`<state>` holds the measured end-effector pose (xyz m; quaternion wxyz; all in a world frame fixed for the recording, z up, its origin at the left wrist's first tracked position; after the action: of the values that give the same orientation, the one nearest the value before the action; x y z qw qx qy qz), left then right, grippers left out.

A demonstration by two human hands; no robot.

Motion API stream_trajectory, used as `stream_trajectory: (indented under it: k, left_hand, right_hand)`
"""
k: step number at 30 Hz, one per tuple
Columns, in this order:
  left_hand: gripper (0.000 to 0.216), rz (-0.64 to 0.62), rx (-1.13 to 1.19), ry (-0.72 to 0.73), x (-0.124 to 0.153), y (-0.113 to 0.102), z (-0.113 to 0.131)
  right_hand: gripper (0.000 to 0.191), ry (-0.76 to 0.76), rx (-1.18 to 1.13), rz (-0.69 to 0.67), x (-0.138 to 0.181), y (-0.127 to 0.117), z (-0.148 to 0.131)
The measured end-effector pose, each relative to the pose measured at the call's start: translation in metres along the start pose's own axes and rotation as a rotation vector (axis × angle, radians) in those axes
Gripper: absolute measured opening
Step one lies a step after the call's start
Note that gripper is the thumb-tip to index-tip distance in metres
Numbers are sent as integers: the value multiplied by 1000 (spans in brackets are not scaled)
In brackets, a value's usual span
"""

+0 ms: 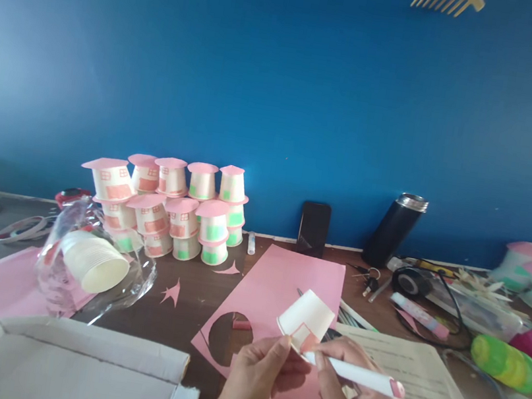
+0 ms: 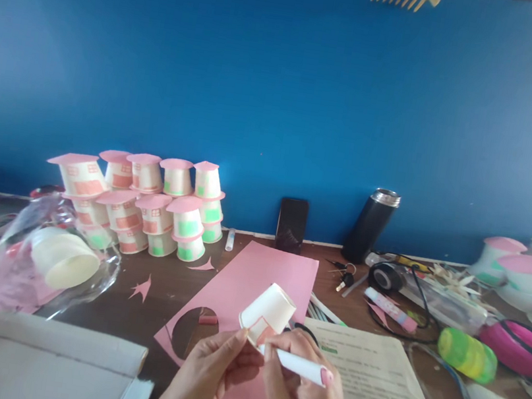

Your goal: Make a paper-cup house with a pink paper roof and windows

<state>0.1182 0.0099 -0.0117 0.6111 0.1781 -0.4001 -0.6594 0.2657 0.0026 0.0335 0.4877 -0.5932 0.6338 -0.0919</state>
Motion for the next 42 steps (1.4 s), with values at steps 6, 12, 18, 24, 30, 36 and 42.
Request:
stream_trajectory:
  k: [6,12,18,24,30,36,42]
  left_hand:
    - [44,23,-53,2,3,0,4]
    - [43,37,-87,4,2,-1,6]
    - [50,29,-130,-46,2,-2,6]
    - [54,6,-153,-53,0,-6,3]
    - [58,-18,-181,-62,-2,-8,2]
    - [57,7,-175,-49,1,-4,5]
    - [59,21,-167,-53,1,-2,5]
  right_hand:
    - [18,-23,7,29,-1,-1,-1]
    - [23,5,2,6,-1,-1,1]
    - [15,-23,-20,17,2,0,5]
    - [14,-8,-26,6,2,0,8]
    - [15,-40,-5,8,2,0,4]
    - [13,-21,-7,47,2,-1,7]
    - [8,-54,-39,64,-1,1,12]
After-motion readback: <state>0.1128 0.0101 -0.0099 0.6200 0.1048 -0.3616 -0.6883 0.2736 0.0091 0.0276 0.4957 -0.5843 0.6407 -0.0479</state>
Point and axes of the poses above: each hand's wrist, its own x-axis away from the middle knuckle, its own y-axis out of the palm, z = x × y, the point moved 1 cm from there along -x, towards the middle knuckle, and after that the axes turned 10 degrees about x, right-handed, at the moved point
